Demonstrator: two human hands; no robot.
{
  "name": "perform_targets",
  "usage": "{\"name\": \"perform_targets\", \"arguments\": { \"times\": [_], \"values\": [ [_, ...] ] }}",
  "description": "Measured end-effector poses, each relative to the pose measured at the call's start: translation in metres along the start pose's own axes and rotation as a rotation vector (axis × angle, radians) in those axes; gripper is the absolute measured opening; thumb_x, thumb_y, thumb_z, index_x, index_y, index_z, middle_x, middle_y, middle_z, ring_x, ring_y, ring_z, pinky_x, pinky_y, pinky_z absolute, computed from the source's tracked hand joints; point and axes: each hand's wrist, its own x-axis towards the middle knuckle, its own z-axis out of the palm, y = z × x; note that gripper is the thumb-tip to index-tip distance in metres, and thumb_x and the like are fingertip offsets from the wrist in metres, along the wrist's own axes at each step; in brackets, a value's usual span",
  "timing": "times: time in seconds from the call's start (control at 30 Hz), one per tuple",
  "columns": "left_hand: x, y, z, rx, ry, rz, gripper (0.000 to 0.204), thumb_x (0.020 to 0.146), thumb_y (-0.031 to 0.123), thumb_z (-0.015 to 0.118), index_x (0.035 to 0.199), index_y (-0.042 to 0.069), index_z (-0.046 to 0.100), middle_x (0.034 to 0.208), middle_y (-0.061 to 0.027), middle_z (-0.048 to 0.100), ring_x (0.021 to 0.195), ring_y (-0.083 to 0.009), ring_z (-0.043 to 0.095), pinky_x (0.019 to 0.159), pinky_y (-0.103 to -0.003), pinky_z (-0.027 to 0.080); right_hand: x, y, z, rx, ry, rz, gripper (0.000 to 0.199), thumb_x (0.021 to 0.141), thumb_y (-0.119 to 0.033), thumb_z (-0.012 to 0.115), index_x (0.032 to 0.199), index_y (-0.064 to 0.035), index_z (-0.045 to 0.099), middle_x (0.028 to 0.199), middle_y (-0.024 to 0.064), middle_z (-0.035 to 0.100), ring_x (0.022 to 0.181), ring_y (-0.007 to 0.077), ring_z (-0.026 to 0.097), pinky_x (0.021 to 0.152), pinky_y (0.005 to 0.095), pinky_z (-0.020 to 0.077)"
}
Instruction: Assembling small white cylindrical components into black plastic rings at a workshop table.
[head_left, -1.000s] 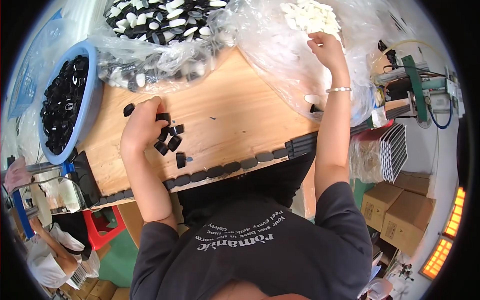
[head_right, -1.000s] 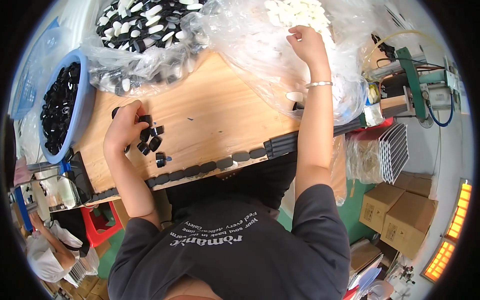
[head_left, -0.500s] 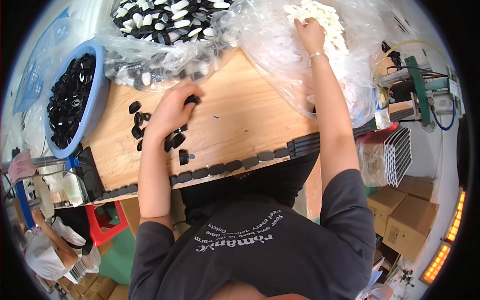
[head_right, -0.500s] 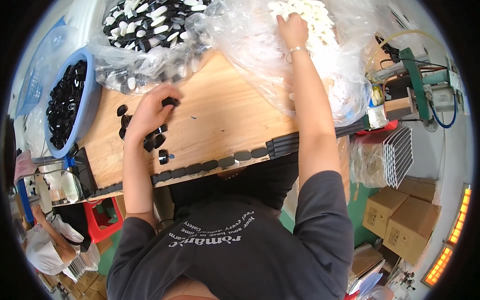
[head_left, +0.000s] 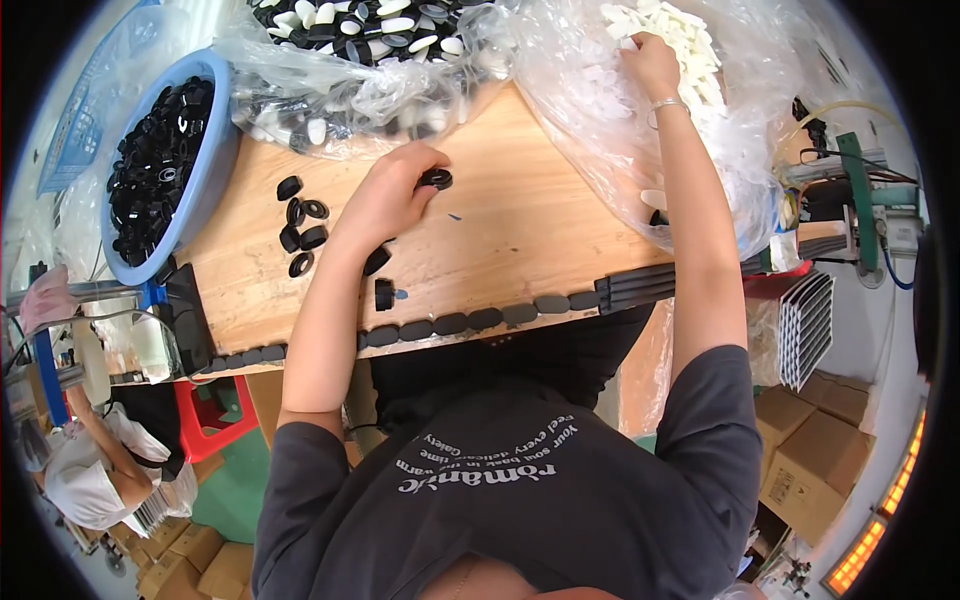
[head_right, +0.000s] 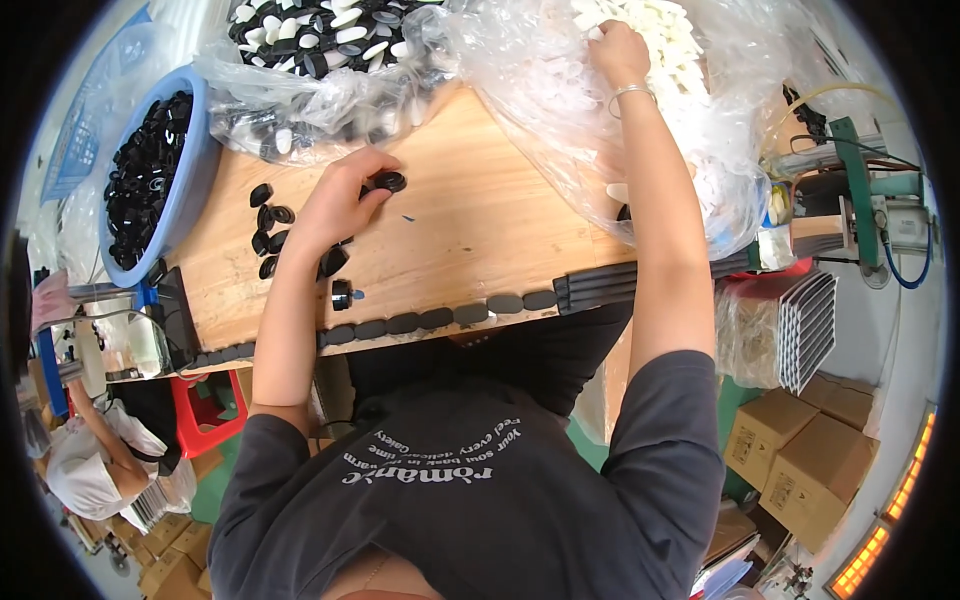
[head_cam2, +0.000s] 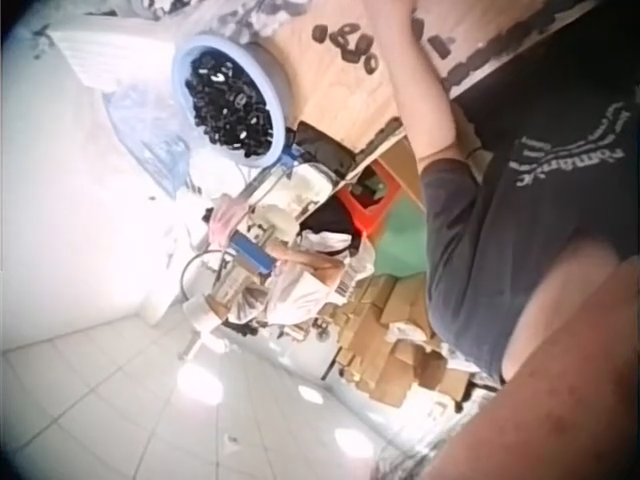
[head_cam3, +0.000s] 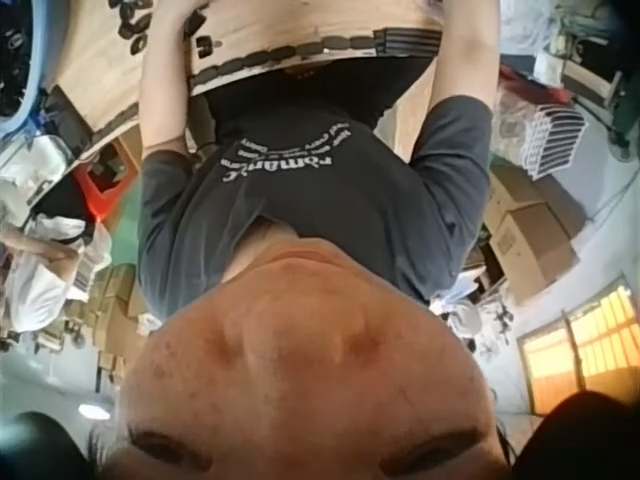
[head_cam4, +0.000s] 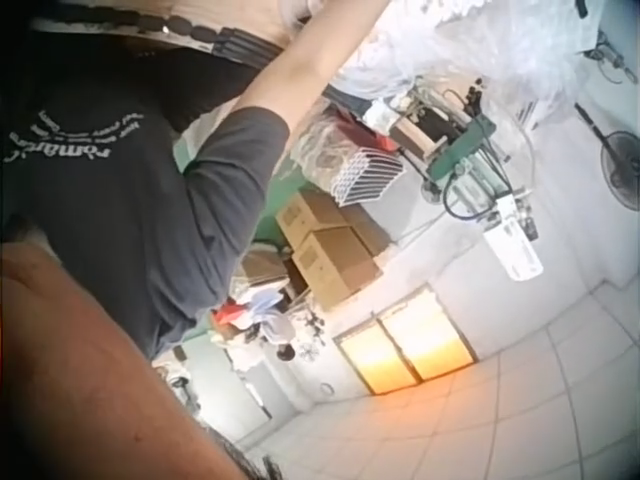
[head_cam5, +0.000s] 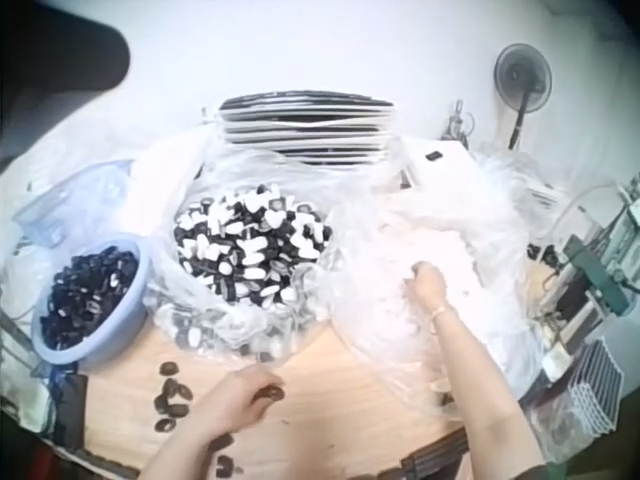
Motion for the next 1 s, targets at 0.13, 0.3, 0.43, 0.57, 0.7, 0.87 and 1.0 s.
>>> {"name": "perform_targets", "arguments": {
  "times": [0.13, 0.3, 0.43, 0.57, 0.7, 0.87, 1.0],
  "values": [
    [-0.001, 0.004, -0.001, 0.064, 0.010, 0.051, 0.032, 0.072, -0.009, 0.062, 0.102, 0.000, 0.060, 0.097, -0.0126, 0.060, 0.087, -0.0261, 0.061, 0.076, -0.031, 0.049, -0.008, -0.005, -0.021, 0.012, 0.160, -0.026, 0.036, 0.074, -0.030, 0.067, 0.103, -0.0091, 0.069, 0.099, 0.0153, 0.068, 0.088, 0.0316, 0.065, 0.081, 0.0398, 0.0511],
    [0.010, 0.024, -0.004, -0.196, 0.058, 0.002, 0.036, 0.076, -0.010, 0.059, 0.110, 0.002, 0.060, 0.097, -0.0074, 0.060, 0.087, -0.0169, 0.059, 0.076, -0.025, 0.047, -0.049, -0.030, -0.065, 0.930, 0.133, -0.076, 0.023, 0.082, -0.017, 0.067, 0.100, -0.0030, 0.066, 0.086, 0.0094, 0.069, 0.078, 0.0189, 0.066, 0.068, 0.0286, 0.0513],
    [-0.004, 0.020, -0.003, -0.991, 0.263, -0.039, 0.034, 0.085, -0.007, 0.057, 0.119, -0.002, 0.053, 0.100, -0.0042, 0.059, 0.085, -0.0078, 0.055, 0.076, -0.021, 0.045, -0.137, -0.132, -0.068, 1.532, -0.529, -0.163, 0.014, 0.085, -0.007, 0.065, 0.097, -0.0003, 0.062, 0.085, 0.0048, 0.066, 0.071, 0.0109, 0.063, 0.067, 0.0234, 0.0523],
    [0.003, 0.022, 0.008, -1.177, 0.380, -0.059, 0.035, 0.085, -0.007, 0.057, 0.119, -0.002, 0.051, 0.099, -0.0055, 0.060, 0.084, -0.0096, 0.057, 0.078, -0.022, 0.046, -0.180, -0.164, -0.046, 1.434, -0.481, -0.294, 0.012, 0.085, -0.004, 0.065, 0.096, 0.0006, 0.061, 0.084, 0.0042, 0.065, 0.072, 0.0085, 0.061, 0.066, 0.0205, 0.0508],
    [0.003, 0.029, 0.010, -1.151, 0.419, -0.053, 0.035, 0.085, -0.007, 0.057, 0.119, -0.003, 0.051, 0.099, -0.0068, 0.060, 0.084, -0.0107, 0.058, 0.079, -0.023, 0.046, -0.189, -0.164, -0.033, 1.459, -0.393, -0.256, 0.014, 0.084, -0.001, 0.066, 0.096, 0.0024, 0.059, 0.085, 0.0047, 0.064, 0.073, 0.0071, 0.060, 0.066, 0.0180, 0.0497],
    [0.002, 0.027, 0.011, -1.101, 0.417, -0.036, 0.035, 0.086, -0.005, 0.058, 0.120, -0.002, 0.051, 0.102, -0.0074, 0.061, 0.085, -0.0118, 0.058, 0.080, -0.025, 0.047, -0.194, -0.168, -0.034, 1.448, -0.378, -0.203, 0.014, 0.084, 0.000, 0.066, 0.096, 0.0032, 0.058, 0.087, 0.0048, 0.064, 0.074, 0.0080, 0.061, 0.066, 0.0191, 0.0508],
    [0.002, 0.027, 0.013, -1.088, 0.408, -0.019, 0.035, 0.086, -0.003, 0.059, 0.120, -0.001, 0.051, 0.104, -0.0077, 0.061, 0.086, -0.0131, 0.058, 0.081, -0.026, 0.047, -0.200, -0.166, -0.031, 1.450, -0.444, -0.218, 0.015, 0.084, 0.001, 0.065, 0.096, 0.0033, 0.058, 0.087, 0.0048, 0.063, 0.075, 0.0080, 0.062, 0.066, 0.0192, 0.0512]
  ]
}}
